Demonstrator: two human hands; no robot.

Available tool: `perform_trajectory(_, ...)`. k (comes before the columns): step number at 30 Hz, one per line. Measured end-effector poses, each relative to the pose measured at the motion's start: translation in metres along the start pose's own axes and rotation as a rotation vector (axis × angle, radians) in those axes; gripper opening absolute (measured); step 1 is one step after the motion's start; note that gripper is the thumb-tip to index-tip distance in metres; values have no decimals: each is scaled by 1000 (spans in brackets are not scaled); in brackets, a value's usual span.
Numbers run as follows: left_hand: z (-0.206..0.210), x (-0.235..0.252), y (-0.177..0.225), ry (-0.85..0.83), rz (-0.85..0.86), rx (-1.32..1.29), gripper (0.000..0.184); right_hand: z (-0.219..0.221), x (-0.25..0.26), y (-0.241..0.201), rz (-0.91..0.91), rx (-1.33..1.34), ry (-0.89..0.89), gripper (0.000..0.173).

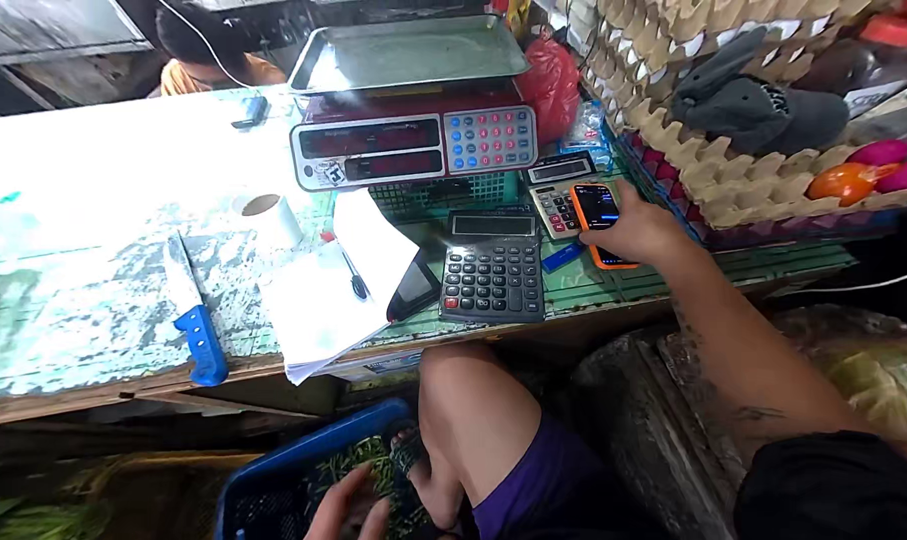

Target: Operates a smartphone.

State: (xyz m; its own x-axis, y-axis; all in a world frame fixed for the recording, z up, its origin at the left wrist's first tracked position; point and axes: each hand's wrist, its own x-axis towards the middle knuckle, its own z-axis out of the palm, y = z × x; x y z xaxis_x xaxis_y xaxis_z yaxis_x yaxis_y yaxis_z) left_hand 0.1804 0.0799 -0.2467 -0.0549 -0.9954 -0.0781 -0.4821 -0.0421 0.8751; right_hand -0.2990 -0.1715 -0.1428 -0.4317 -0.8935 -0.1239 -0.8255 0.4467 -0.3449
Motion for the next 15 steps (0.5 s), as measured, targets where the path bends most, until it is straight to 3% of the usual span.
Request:
perform_trajectory(3, 49, 78, 96, -160, 391, -28, 46, -12, -1, 27, -34, 324, -61, 103)
perform_trajectory(5, 91, 119, 151, -262, 485, -158, 57, -20, -23, 37, -93, 545, -112, 98)
perform_trajectory(8, 151, 157, 204, -401, 334, -386, 72, -17, -77, 38, -162, 770, -165, 92)
perform_trajectory(12, 204, 164, 227, -390, 220, -550, 53, 11, -124, 31, -149, 723, -111, 99)
perform_trajectory(15, 218, 166, 230, -343, 190, -626, 51, 24, -141, 47, -172, 926, -135, 81)
